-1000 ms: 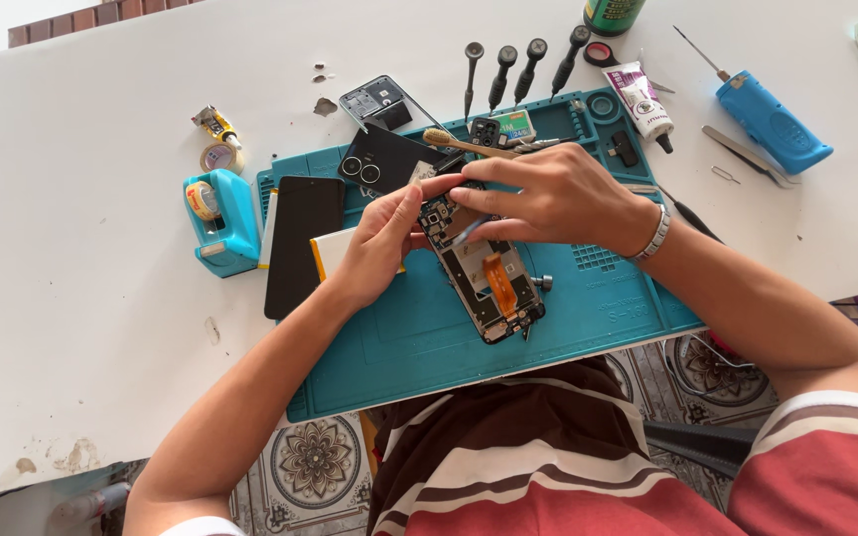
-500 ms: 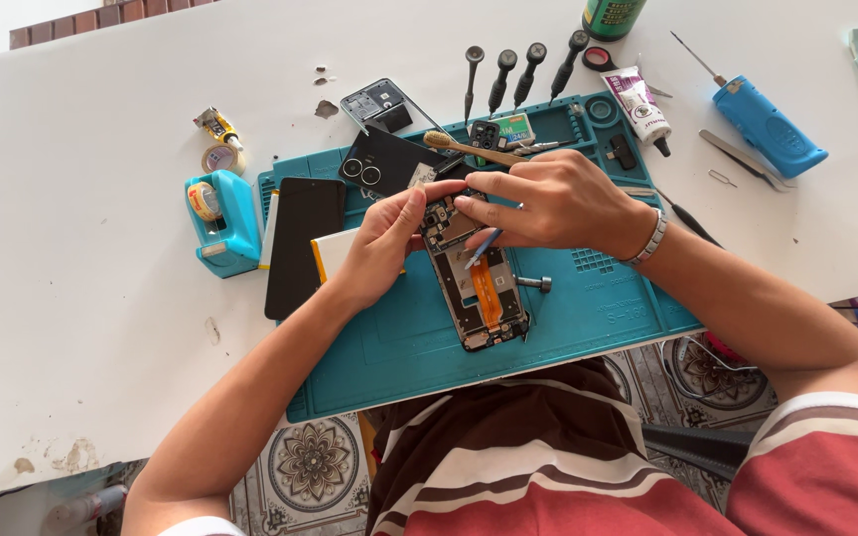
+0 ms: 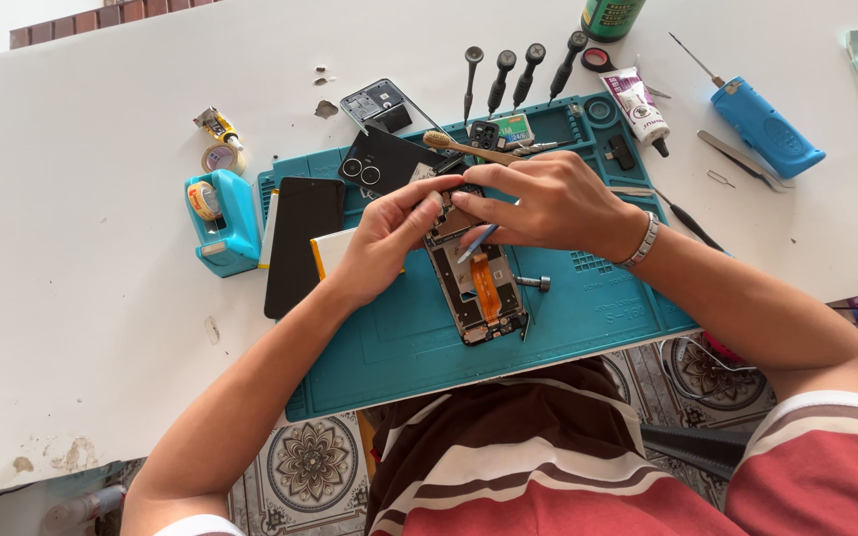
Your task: The person works on a disassembled smartphone on a repair mat, scrubbing the exposed motherboard and internal components with a toothbrush, then uses a spudger to pry and adjust parts inside the phone frame while holding the device steady with the other hand.
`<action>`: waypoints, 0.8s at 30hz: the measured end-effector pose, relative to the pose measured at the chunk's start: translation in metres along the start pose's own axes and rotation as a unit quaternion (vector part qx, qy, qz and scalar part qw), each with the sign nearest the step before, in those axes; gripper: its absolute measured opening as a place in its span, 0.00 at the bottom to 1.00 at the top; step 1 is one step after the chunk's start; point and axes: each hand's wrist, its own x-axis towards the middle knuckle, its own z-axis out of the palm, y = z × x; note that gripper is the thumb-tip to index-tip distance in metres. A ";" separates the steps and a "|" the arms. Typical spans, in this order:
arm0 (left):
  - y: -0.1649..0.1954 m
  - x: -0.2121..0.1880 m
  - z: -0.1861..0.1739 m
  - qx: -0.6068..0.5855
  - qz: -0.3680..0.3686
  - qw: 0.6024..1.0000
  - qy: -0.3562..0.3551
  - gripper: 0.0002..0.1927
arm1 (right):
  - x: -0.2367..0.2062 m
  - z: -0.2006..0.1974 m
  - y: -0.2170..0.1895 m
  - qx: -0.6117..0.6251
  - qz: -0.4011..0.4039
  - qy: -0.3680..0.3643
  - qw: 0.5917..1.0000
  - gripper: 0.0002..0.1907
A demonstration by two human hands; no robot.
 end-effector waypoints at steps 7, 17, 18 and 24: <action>0.002 0.000 0.006 0.035 -0.008 0.999 0.028 0.25 | 0.003 0.002 0.000 0.107 0.078 -0.018 0.991 0.30; 0.000 -0.001 0.007 0.026 0.002 0.996 0.085 0.22 | 0.002 0.005 0.004 0.216 0.154 -0.019 0.964 0.37; 0.000 -0.001 0.007 0.032 0.004 0.995 0.092 0.22 | 0.002 0.005 0.004 0.216 0.155 -0.021 0.964 0.33; -0.001 0.001 0.005 0.039 0.005 0.994 0.105 0.22 | -0.001 0.014 -0.001 0.293 0.242 -0.078 0.922 0.16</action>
